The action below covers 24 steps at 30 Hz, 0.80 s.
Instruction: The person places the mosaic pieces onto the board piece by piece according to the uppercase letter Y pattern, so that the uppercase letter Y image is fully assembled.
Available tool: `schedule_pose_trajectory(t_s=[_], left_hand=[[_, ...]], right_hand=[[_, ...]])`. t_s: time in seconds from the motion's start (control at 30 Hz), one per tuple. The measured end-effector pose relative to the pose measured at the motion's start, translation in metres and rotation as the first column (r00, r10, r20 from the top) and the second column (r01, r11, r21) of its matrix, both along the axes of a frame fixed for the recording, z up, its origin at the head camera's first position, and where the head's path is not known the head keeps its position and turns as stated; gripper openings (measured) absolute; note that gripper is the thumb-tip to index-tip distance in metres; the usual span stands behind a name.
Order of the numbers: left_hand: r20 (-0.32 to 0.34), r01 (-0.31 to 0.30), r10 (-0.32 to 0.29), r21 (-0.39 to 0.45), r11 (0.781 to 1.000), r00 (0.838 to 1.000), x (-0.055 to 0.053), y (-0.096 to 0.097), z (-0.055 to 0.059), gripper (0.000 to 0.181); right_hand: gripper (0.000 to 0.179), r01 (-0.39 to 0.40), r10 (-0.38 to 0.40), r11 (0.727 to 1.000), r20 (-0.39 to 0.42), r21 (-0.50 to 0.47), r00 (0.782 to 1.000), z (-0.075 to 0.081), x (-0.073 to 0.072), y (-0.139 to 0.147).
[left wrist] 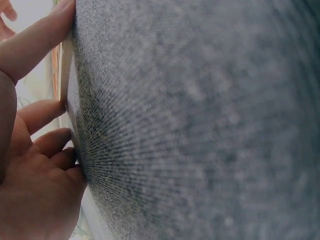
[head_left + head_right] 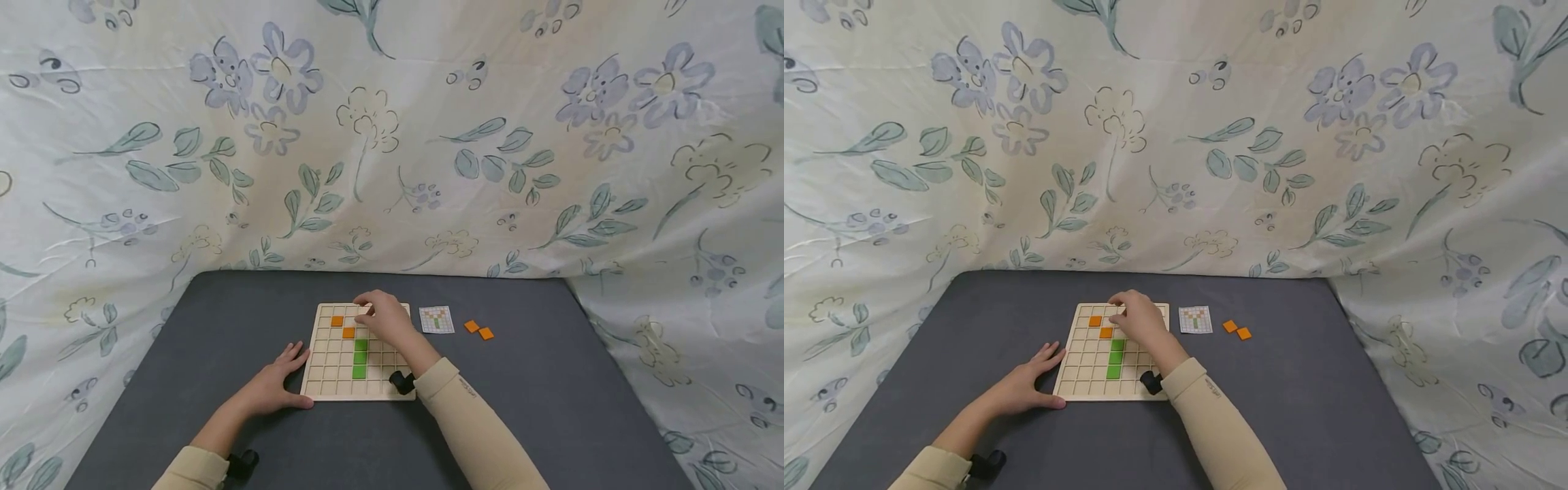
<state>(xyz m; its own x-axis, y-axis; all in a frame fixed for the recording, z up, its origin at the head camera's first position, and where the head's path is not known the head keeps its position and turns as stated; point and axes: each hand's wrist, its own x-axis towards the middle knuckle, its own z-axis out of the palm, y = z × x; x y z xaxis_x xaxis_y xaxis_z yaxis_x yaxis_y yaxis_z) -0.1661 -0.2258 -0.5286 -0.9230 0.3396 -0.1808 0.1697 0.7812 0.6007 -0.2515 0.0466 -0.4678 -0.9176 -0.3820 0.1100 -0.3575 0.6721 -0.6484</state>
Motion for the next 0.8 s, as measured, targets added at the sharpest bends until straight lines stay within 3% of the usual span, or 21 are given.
schedule_pose_trajectory(t_s=[0.23, 0.8], left_hand=[[-0.015, 0.009, -0.009, 0.001, 1.0, 1.0, 0.0, -0.001, -0.002, 0.11], [-0.016, 0.008, -0.008, 0.005, 1.0, 1.0, -0.003, -0.003, -0.006, 0.111]], right_hand=[[0.035, 0.034, -0.037, 0.997, -0.033, -0.062, 0.999, 0.01, 0.007, 0.015], [0.038, 0.123, -0.135, 0.985, -0.097, -0.12, 0.986, 0.009, 0.012, 0.063]])
